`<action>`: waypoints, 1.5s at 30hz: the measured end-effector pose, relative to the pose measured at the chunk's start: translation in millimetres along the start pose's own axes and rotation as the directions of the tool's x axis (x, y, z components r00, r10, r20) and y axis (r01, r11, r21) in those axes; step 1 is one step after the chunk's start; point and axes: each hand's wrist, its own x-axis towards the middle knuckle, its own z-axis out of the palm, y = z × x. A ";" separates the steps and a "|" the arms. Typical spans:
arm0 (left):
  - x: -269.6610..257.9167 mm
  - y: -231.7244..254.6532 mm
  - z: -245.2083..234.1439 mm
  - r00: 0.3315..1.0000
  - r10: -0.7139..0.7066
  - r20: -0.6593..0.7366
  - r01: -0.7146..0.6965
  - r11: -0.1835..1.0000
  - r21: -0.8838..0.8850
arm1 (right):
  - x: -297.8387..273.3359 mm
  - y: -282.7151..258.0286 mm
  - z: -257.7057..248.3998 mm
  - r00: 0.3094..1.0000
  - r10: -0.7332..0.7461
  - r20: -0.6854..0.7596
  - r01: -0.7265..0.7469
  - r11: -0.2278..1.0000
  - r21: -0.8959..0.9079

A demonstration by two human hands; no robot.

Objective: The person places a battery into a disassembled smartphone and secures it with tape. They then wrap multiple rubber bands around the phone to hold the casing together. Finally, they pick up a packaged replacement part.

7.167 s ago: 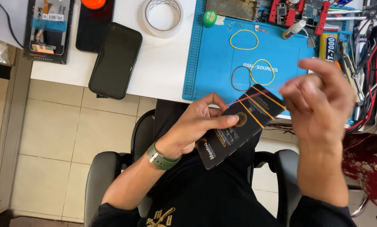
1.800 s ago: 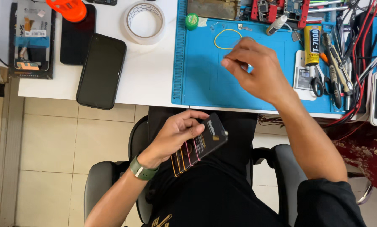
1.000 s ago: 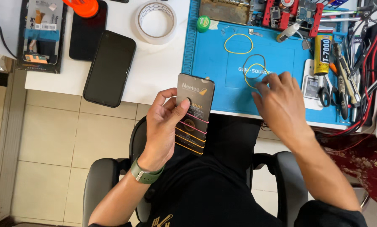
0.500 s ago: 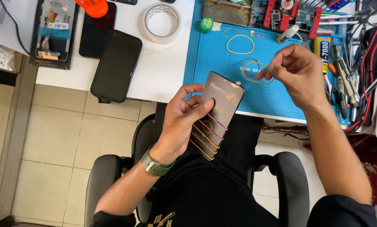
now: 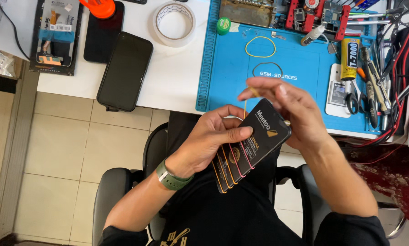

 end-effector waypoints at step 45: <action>-47.6 -19.4 35.9 0.841 0.518 0.156 -0.389 0.378 0.840 | -124.2 11.9 14.2 0.865 -0.501 -0.021 0.215 0.410 -0.886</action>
